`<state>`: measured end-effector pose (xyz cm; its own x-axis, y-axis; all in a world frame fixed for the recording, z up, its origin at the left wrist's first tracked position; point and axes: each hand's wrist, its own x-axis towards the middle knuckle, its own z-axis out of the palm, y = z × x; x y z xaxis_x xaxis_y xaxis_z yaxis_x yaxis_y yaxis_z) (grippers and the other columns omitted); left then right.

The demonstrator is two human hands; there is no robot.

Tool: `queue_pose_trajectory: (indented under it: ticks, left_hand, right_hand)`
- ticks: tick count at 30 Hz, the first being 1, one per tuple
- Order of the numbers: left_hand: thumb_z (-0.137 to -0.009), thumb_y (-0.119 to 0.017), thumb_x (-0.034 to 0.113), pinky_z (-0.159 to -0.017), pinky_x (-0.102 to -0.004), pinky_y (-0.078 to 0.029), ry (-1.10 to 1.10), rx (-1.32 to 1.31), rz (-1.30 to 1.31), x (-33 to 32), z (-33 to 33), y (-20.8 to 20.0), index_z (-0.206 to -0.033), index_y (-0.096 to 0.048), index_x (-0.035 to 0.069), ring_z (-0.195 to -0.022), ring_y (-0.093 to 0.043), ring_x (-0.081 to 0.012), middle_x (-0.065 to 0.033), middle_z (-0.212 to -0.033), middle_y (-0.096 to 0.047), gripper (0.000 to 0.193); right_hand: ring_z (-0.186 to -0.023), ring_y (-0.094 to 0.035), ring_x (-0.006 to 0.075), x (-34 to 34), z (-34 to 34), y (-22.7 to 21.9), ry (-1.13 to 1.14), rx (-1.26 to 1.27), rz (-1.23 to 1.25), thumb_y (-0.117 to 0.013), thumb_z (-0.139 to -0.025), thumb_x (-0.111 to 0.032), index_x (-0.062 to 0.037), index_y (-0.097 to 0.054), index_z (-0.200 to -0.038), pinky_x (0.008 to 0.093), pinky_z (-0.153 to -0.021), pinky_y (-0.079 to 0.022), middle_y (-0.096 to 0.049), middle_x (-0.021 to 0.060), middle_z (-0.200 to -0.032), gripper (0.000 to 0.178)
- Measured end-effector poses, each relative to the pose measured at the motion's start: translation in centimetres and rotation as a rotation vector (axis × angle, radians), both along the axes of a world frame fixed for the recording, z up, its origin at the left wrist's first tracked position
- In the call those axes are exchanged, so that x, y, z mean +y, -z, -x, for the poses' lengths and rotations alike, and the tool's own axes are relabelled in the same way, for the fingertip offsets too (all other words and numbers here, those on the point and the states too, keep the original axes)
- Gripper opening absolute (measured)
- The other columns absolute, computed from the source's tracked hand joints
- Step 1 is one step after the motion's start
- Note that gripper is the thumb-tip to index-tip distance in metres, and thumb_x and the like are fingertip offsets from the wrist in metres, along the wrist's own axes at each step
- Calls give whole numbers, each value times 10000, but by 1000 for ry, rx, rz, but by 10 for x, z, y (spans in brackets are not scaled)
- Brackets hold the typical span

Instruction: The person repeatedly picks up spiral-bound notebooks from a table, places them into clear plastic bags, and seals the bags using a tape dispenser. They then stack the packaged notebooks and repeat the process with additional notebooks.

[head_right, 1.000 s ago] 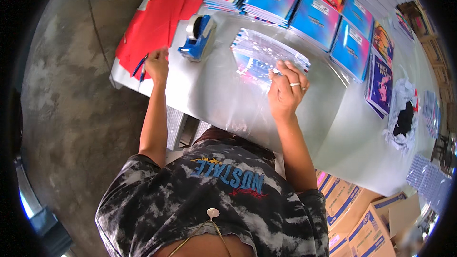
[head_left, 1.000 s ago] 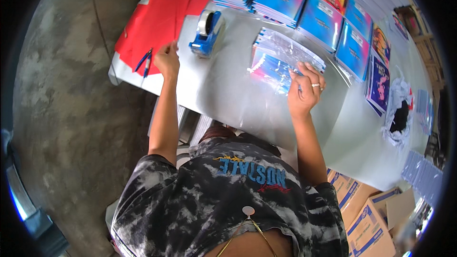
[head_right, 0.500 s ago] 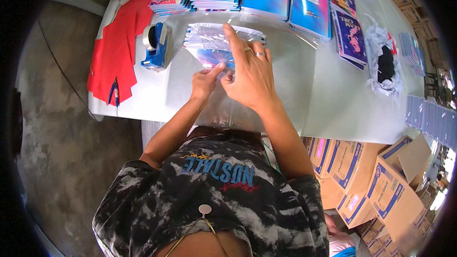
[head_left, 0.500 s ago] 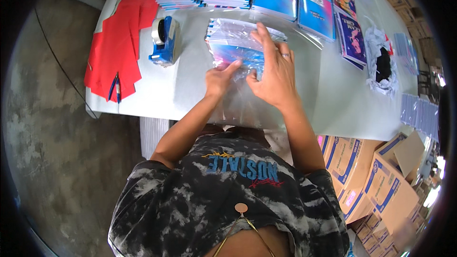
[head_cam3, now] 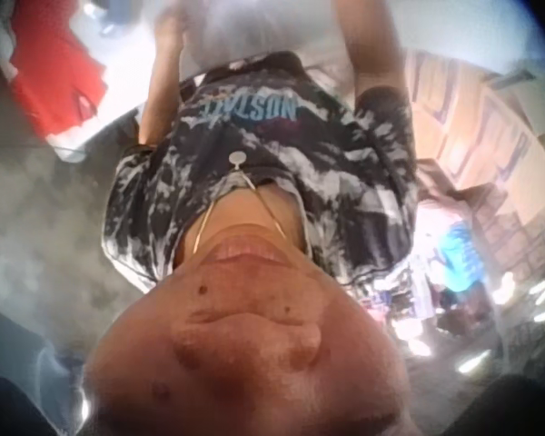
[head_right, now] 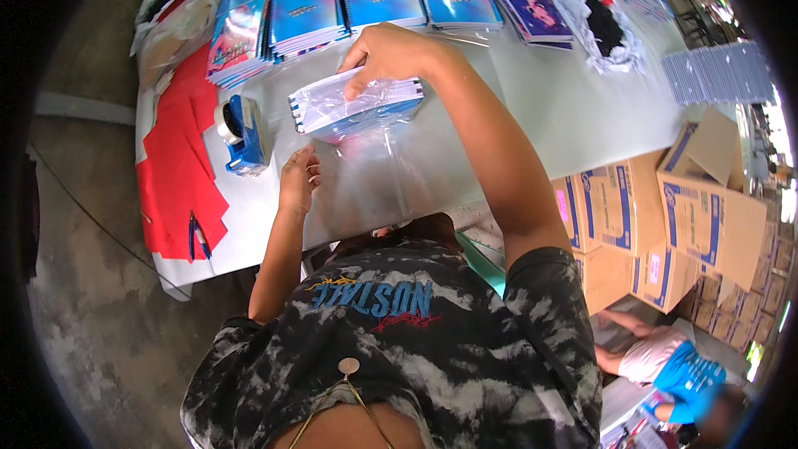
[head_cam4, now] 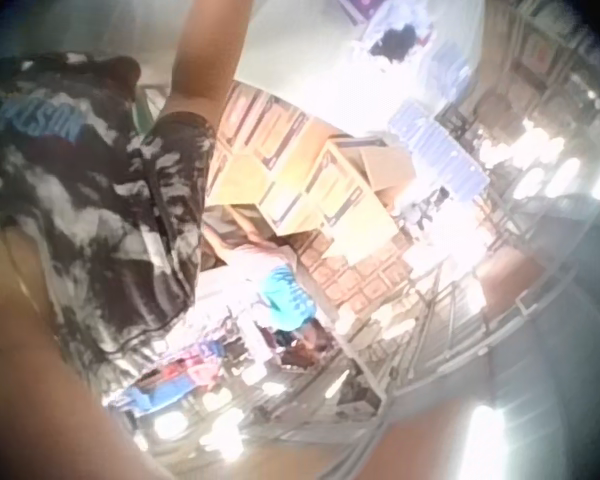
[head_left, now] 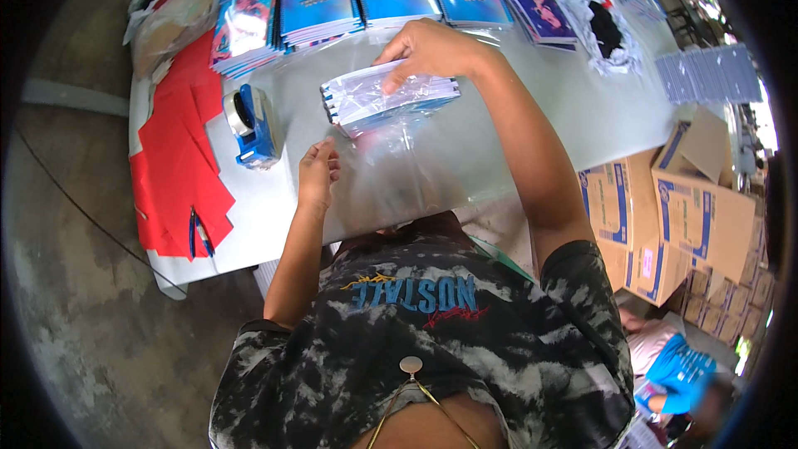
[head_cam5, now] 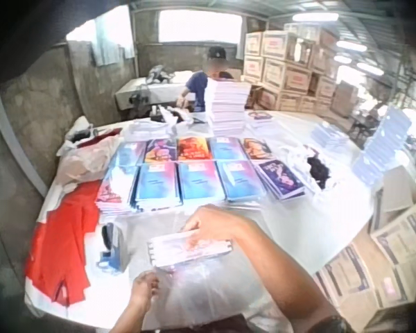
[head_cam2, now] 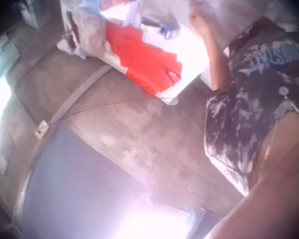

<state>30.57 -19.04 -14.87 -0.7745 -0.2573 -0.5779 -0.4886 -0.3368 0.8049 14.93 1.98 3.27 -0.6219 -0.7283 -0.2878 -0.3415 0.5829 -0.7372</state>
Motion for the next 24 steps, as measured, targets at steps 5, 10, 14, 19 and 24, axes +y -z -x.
queue_pose_trajectory:
  ticks: [5, 10, 14, 19, 24]
  left_hand:
    - [-864, -438, 575, -717, -339, -473, 5, -306, -579, 11, 18, -29, -1106, -494, 41, -878, -587, -218, -103, -1022, -578, 590]
    - [-863, -451, 517, -925, -427, -430, 295, -65, -835, 21, 36, -38, -1260, -429, 43, -1108, -525, -258, -138, -1200, -537, 619]
    - [-822, -514, 311, -899, -426, -466, 358, 199, -717, 63, 16, -58, -1274, -419, 66, -1033, -576, -255, -110, -1206, -536, 523]
    - [-826, -525, 277, -726, -294, -511, 496, 260, -616, 131, 43, -86, -1229, -424, 41, -864, -614, -162, -74, -1067, -593, 478]
    - [-846, -587, 271, -838, -324, -463, 727, 440, -252, 249, 91, -110, -1264, -367, 59, -1008, -556, -174, -60, -1139, -533, 518]
  right_hand:
    - [-740, -626, 149, 17, -8, 17, 115, 94, 161, -687, -766, -280, -46, -683, -974, 260, -687, -474, -695, 72, -896, 314]
    - [-1095, -513, 220, 41, -75, 39, 24, 482, 214, -683, -767, -335, -120, -689, -1022, 375, -942, -359, -650, 61, -1063, 334]
    - [-1284, -317, 257, 86, -169, 98, 1139, 520, 566, -626, -806, -425, -117, -369, -1361, 426, -1029, -254, -314, 98, -1430, 684]
    - [-1289, -322, 274, 130, -219, 169, 1076, -279, 1421, -494, -892, -453, -31, -116, -1414, 416, -1009, -344, -242, 125, -1434, 770]
    - [-1128, -510, 278, 194, -171, 146, 1132, -410, 1563, -512, -895, -311, -34, -283, -1348, 485, -875, -468, -510, 127, -1232, 579]
